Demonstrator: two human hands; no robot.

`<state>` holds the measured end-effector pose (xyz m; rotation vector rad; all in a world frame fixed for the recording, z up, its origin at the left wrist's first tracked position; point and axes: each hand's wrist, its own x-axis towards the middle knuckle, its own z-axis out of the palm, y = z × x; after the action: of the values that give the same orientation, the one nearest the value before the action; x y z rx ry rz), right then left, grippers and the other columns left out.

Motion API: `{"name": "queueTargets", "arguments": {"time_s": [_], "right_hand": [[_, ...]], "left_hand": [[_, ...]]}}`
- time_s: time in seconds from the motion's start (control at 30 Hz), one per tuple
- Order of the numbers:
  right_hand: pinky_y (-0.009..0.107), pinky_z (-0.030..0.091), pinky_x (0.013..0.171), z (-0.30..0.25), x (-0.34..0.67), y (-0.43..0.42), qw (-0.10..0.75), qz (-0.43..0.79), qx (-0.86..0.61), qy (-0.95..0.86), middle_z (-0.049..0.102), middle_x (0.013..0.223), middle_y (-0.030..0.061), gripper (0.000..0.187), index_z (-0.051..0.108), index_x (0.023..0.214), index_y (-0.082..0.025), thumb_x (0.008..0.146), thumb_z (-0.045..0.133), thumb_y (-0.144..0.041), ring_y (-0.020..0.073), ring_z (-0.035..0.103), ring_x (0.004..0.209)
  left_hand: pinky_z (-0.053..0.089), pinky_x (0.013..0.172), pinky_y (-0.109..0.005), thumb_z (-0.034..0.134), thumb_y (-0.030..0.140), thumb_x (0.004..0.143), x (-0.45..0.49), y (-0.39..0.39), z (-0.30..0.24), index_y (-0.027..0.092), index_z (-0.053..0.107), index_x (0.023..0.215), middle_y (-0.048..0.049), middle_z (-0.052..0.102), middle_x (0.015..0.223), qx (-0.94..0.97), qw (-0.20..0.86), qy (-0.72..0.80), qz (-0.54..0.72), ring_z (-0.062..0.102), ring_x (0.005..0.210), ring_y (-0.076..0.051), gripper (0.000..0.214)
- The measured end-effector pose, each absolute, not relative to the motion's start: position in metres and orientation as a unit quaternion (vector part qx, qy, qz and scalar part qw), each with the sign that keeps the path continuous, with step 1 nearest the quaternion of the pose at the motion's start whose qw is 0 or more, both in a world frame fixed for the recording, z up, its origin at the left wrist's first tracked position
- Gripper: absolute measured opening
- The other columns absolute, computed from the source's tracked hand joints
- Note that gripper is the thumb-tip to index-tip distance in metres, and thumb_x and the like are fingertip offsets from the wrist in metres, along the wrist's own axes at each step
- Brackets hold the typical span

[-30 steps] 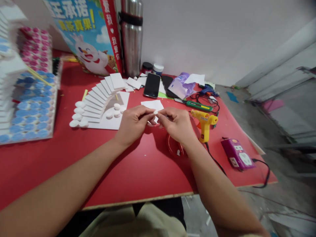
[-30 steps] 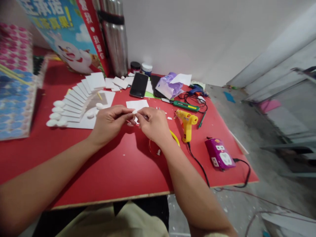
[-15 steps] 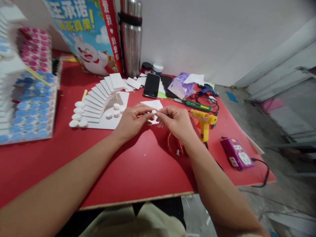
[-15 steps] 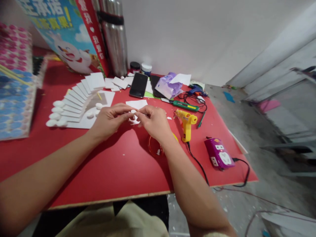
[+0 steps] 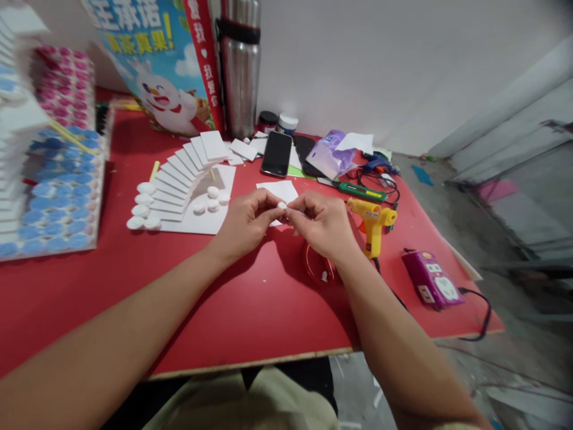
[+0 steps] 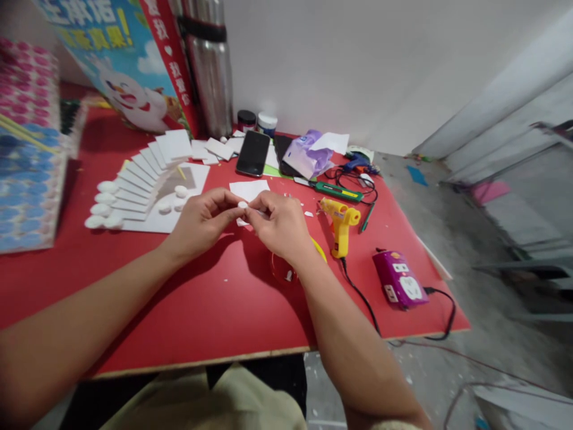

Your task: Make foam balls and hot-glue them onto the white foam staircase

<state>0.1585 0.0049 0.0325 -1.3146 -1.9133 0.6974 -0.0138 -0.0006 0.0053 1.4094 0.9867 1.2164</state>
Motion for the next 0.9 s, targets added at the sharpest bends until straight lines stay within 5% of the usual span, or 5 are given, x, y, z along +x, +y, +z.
{"name": "queueTargets", "arguments": {"time_s": [0.1, 0.3, 0.43, 0.67, 0.9], "right_hand": [[0.027, 0.045, 0.058, 0.035, 0.159, 0.006, 0.360, 0.316, -0.500, -0.721, 0.067, 0.063, 0.0007, 0.013, 0.068, 0.074, -0.018, 0.085, 0.069, -0.026, 0.0133, 0.059, 0.057], [0.037, 0.060, 0.063, 0.041, 0.166, 0.019, 0.327, 0.656, -0.463, -0.499, 0.074, 0.076, 0.0075, 0.045, 0.065, 0.099, -0.019, 0.093, 0.059, -0.064, 0.0218, 0.072, 0.065], [0.039, 0.064, 0.068, 0.039, 0.166, 0.024, 0.272, 0.770, -0.429, -0.386, 0.075, 0.082, 0.0107, 0.040, 0.064, 0.108, -0.016, 0.105, 0.042, -0.050, 0.0216, 0.074, 0.070], [0.036, 0.066, 0.072, 0.036, 0.167, 0.020, 0.309, 0.785, -0.381, -0.379, 0.064, 0.074, -0.0005, 0.014, 0.069, 0.094, -0.015, 0.098, 0.064, -0.027, 0.0113, 0.060, 0.061], [0.029, 0.061, 0.064, 0.034, 0.166, 0.019, 0.344, 0.663, -0.440, -0.499, 0.069, 0.072, -0.0005, 0.031, 0.073, 0.081, -0.015, 0.072, 0.089, -0.039, 0.0110, 0.064, 0.059]], "left_hand": [[0.054, 0.078, -0.032, 0.068, 0.028, 0.090, -0.015, 0.000, 0.005, 0.017, 0.066, 0.091, -0.0044, 0.072, 0.087, 0.596, 0.477, 0.408, 0.501, 0.068, 0.080, -0.018, 0.011], [0.054, 0.080, -0.031, 0.064, 0.032, 0.093, -0.021, 0.007, 0.004, 0.019, 0.067, 0.095, -0.0032, 0.070, 0.086, 0.620, 0.454, 0.399, 0.500, 0.066, 0.080, -0.018, 0.013], [0.052, 0.090, -0.033, 0.062, 0.031, 0.094, -0.024, 0.009, 0.005, 0.020, 0.070, 0.098, -0.0051, 0.074, 0.097, 0.652, 0.420, 0.408, 0.481, 0.067, 0.091, -0.020, 0.014], [0.052, 0.086, -0.031, 0.065, 0.032, 0.094, -0.022, 0.007, 0.006, 0.018, 0.069, 0.097, -0.0049, 0.075, 0.093, 0.630, 0.457, 0.398, 0.486, 0.069, 0.087, -0.018, 0.015], [0.052, 0.077, -0.029, 0.072, 0.035, 0.089, -0.019, 0.008, 0.003, 0.017, 0.069, 0.091, -0.0036, 0.072, 0.085, 0.581, 0.496, 0.397, 0.509, 0.066, 0.079, -0.016, 0.018]]}}
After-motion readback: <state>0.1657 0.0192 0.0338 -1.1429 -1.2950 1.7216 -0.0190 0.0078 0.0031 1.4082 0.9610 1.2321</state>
